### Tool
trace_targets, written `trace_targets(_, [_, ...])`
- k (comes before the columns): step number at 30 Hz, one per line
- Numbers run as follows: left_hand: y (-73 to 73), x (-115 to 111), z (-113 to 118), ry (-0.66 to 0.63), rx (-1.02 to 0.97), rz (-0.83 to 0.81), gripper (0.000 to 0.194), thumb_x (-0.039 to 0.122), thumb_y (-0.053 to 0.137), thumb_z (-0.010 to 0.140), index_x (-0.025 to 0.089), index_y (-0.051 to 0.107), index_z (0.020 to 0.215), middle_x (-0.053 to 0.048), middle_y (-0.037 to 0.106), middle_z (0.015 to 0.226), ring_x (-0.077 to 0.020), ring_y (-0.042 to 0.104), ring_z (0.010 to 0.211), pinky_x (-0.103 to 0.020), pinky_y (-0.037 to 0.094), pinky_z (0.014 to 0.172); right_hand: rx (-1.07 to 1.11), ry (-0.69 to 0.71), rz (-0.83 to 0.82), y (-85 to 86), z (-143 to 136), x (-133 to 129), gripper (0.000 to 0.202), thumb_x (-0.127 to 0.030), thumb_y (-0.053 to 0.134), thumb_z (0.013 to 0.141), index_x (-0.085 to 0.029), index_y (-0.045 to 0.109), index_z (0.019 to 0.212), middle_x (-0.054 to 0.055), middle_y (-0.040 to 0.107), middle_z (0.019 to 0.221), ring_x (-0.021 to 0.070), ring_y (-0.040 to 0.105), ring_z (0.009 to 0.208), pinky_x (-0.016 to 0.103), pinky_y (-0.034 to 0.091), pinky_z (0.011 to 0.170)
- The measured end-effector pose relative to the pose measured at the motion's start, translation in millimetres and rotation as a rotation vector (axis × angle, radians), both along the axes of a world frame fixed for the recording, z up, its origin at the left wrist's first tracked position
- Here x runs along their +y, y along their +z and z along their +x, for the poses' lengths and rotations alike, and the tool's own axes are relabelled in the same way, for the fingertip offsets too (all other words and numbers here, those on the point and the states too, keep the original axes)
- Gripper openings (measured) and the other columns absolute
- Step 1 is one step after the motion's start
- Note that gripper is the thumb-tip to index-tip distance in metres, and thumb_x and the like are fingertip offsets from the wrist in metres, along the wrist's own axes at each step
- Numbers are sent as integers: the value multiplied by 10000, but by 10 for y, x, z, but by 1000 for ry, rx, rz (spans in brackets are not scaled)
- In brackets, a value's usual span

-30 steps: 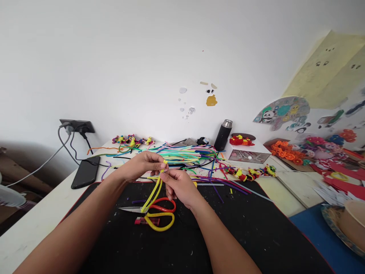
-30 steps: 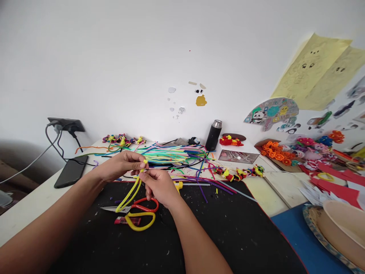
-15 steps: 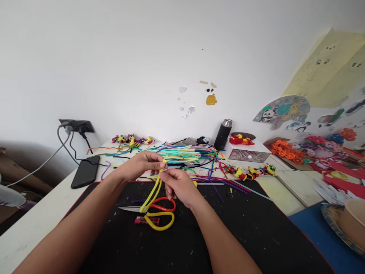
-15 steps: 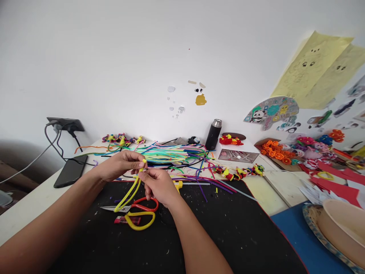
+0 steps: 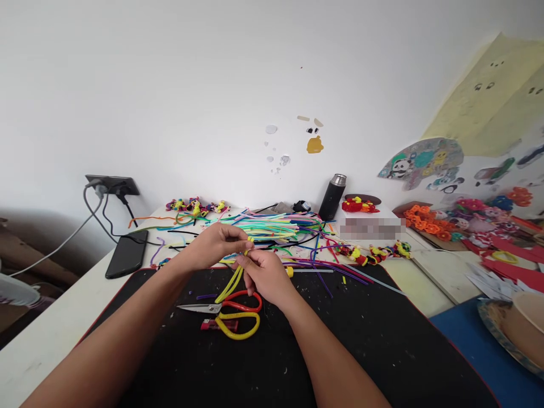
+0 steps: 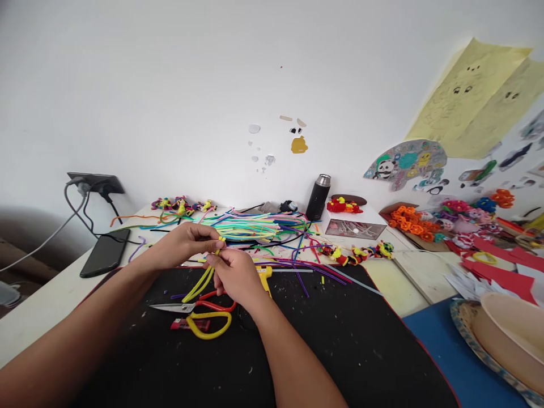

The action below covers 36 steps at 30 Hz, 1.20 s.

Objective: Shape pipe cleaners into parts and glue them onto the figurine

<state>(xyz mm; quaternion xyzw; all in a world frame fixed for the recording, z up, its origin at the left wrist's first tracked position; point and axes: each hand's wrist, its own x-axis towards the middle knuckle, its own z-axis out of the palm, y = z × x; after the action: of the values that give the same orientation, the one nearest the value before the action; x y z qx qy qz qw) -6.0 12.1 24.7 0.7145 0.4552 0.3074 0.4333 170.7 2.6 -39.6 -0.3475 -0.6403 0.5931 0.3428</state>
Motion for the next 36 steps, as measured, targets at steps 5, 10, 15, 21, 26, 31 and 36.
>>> trace_targets(5, [-42, 29, 38, 49, -120, -8, 408, 563, 742, 862, 156, 713, 860, 11, 637, 667, -135, 564, 593, -248, 443, 589, 96, -52, -10, 27, 23, 23, 445, -603, 606, 956, -181, 700, 855, -60, 545, 466, 107, 511, 346, 208, 354, 386])
trace_targets(10, [-49, 34, 26, 28, -118, -7, 468, 638, 661, 907, 171, 652, 936, -7, 650, 807, -145, 586, 678, -261, 492, 636, 181, -191, 46, 53, 59, 50, 457, -614, 606, 947, -205, 606, 743, -64, 517, 457, 101, 476, 347, 215, 352, 389])
trace_targets(15, [-94, 19, 14, -175, -72, -252, 503, 634, 570, 969, 150, 693, 913, -60, 715, 811, -167, 652, 676, -250, 491, 589, 243, -268, 95, 113, 99, 59, 439, -590, 586, 965, -199, 631, 771, -70, 475, 442, 97, 441, 354, 226, 347, 415])
trace_targets(21, [-111, -3, -26, -232, -269, -486, 332, 450, 728, 927, 129, 725, 1014, -75, 742, 780, -115, 616, 552, -185, 466, 476, 273, -303, 71, 158, 132, 77, 448, -616, 586, 953, -189, 695, 871, -81, 436, 442, 103, 436, 362, 231, 349, 416])
trace_targets(26, [-126, -16, -17, -195, -408, -550, 312, 383, 798, 877, 140, 704, 1048, -44, 708, 763, -115, 635, 556, -165, 471, 450, 301, -297, 72, 148, 145, 86, 426, -596, 595, 956, -192, 700, 870, -86, 427, 450, 96, 434, 355, 224, 341, 402])
trace_targets(31, [-158, -7, -14, -199, -483, -562, 278, 312, 805, 859, 139, 723, 1062, -23, 667, 764, -104, 621, 545, -161, 463, 437, 330, -308, 48, 175, 146, 83, 435, -613, 610, 934, -192, 694, 866, -90, 418, 456, 95, 417, 350, 224, 338, 389])
trace_targets(36, [-153, -7, -29, -242, -413, -551, 338, 293, 836, 822, 137, 754, 1111, -21, 670, 769, -90, 592, 540, -158, 479, 458, 338, -330, 75, 217, 156, 77, 444, -619, 601, 935, -191, 677, 850, -93, 409, 448, 92, 407, 345, 225, 330, 390])
